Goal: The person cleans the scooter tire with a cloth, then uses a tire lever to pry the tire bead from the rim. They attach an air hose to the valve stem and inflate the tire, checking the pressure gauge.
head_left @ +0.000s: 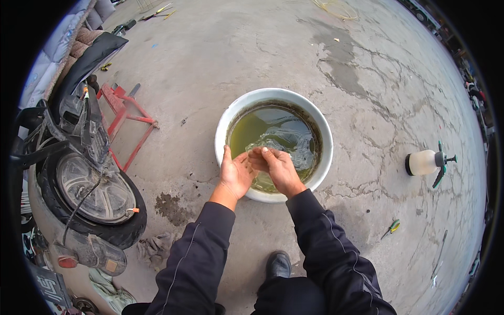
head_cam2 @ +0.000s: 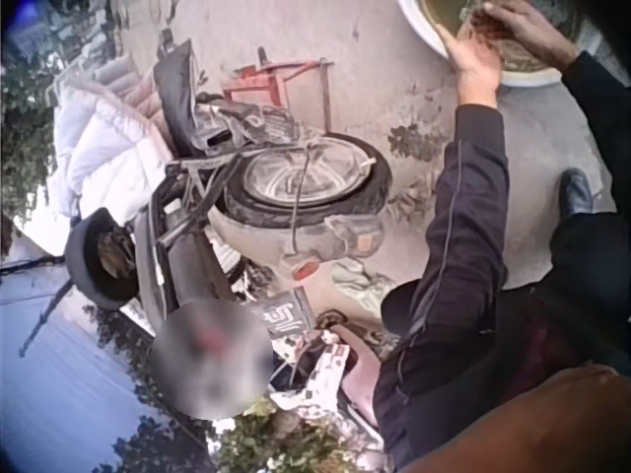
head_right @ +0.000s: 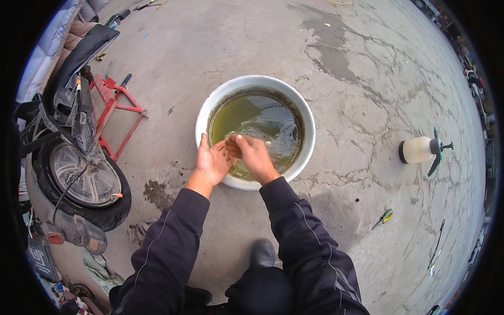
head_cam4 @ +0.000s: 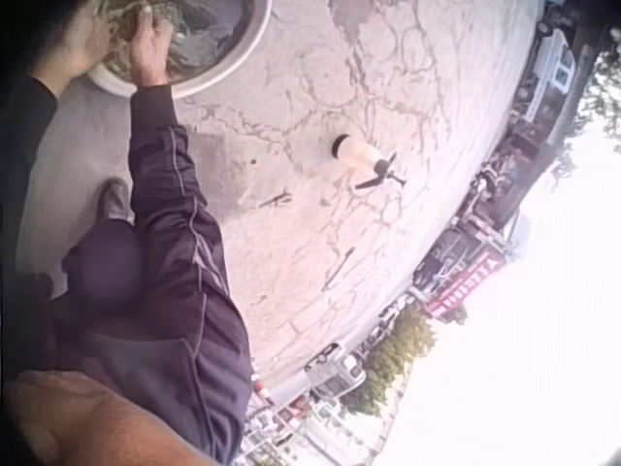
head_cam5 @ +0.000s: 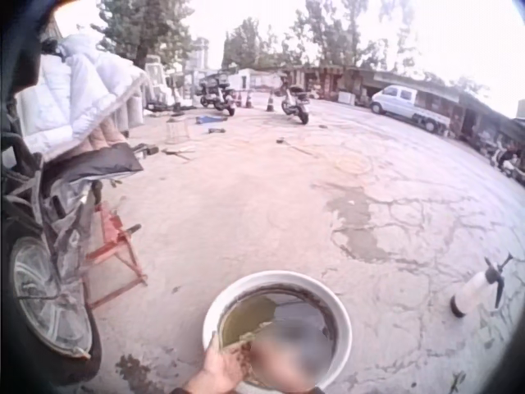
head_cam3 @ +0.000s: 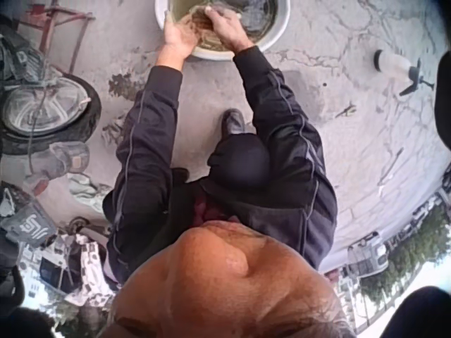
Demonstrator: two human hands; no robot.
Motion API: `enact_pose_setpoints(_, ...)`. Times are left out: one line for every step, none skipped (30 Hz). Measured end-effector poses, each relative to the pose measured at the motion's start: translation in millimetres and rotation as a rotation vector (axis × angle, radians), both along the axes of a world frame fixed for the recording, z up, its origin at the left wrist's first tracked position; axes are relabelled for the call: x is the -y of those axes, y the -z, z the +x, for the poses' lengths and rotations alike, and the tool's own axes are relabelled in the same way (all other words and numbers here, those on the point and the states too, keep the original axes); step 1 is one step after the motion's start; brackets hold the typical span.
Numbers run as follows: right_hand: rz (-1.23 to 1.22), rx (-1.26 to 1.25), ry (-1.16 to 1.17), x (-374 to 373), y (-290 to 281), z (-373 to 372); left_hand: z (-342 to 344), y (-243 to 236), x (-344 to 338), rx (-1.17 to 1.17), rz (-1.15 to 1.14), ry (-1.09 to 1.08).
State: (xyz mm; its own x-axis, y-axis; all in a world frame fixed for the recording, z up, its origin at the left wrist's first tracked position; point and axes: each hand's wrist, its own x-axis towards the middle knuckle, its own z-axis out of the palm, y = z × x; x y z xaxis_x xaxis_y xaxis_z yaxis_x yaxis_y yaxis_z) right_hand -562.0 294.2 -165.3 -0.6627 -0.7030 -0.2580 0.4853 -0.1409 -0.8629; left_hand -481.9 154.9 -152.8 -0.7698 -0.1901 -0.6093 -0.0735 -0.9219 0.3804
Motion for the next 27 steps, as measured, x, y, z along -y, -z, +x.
enact_pose_setpoints(0.082, -0.25, -0.073, 3, -10, 13, -8, 4, -6, -0.069, -0.002, -0.045)
enact_pose_setpoints(0.018, -0.59, -0.157, 7, -18, 18, -11, 4, -9, -0.114, 0.034, -0.029)
enact_pose_setpoints(0.018, -0.819, -0.198, 16, -22, 24, -12, 3, -11, -0.161, 0.067, -0.01)
enact_pose_setpoints(0.16, -0.855, -0.158, 18, -25, 20, -13, 0, -14, -0.149, 0.083, -0.014)
enact_pose_setpoints(0.28, -0.932, -0.154, 22, -26, 12, -15, -5, -17, -0.19, -0.018, 0.001)
enact_pose_setpoints(0.415, -0.995, -0.232, 25, -27, 7, -17, -9, -21, -0.199, 0.026, -0.068)
enact_pose_setpoints(0.536, -0.859, -0.091, 25, -28, -1, -12, -16, -21, -0.285, 0.043, 0.03)
enact_pose_setpoints(0.687, -0.787, -0.056, 25, -29, -11, -10, -21, -22, -0.372, 0.124, 0.113)
enact_pose_setpoints(0.613, -0.911, -0.073, 26, -30, -4, -15, -25, -19, -0.325, 0.222, 0.058)
enact_pose_setpoints(0.569, -0.947, -0.102, 27, -33, -3, -15, -27, -18, -0.236, 0.095, 0.063)
enact_pose_setpoints(0.408, -0.997, -0.151, 30, -40, 15, -17, -26, -17, -0.122, 0.01, 0.03)
enact_pose_setpoints(0.365, -0.994, -0.169, 30, -45, 17, -17, -26, -10, 0.005, -0.095, -0.021)
enact_pose_setpoints(0.283, -0.99, -0.2, 38, -47, 20, -16, -24, -13, 0.052, -0.1, -0.086)
enact_pose_setpoints(0.34, -0.908, -0.152, 43, -39, 11, -9, -25, -9, -0.064, 0.076, -0.001)
enact_pose_setpoints(0.57, -0.815, -0.097, 50, -30, 1, -7, -26, -16, -0.231, -0.083, 0.159)
enact_pose_setpoints(0.59, -0.692, -0.117, 52, -21, -13, 0, -28, -13, -0.148, -0.131, 0.06)
enact_pose_setpoints(0.466, -0.76, -0.166, 64, -19, 7, -2, -30, -11, -0.077, -0.142, 0.016)
enact_pose_setpoints(0.362, -0.828, -0.161, 69, -27, 12, -6, -31, -5, -0.046, -0.15, -0.013)
enact_pose_setpoints(0.295, -0.874, -0.141, 66, -33, 22, -11, -33, -2, -0.018, -0.133, -0.033)
enact_pose_setpoints(0.247, -0.91, -0.126, 61, -35, 28, -13, -37, -2, 0.009, -0.111, -0.02)
enact_pose_setpoints(0.254, -1.024, -0.208, 63, -32, 24, -8, -43, 4, 0.054, -0.093, -0.007)
enact_pose_setpoints(0.2, -1.177, -0.245, 63, -31, 24, -1, -49, 8, 0.013, 0.034, -0.073)
enact_pose_setpoints(0.392, -1.117, -0.353, 67, -33, 13, 16, -56, 14, -0.125, -0.046, 0.009)
enact_pose_setpoints(0.518, -1.032, -0.219, 74, -35, 7, 35, -63, 24, -0.204, -0.105, 0.1)
enact_pose_setpoints(0.706, -1.056, -0.406, 84, -40, -5, 58, -69, 27, -0.123, -0.047, 0.02)
enact_pose_setpoints(0.904, -1.028, -0.424, 97, -47, -18, 88, -74, 39, -0.249, -0.074, 0.006)
enact_pose_setpoints(0.834, -1.305, -0.178, 112, -51, -11, 114, -78, 46, -0.125, -0.124, -0.094)
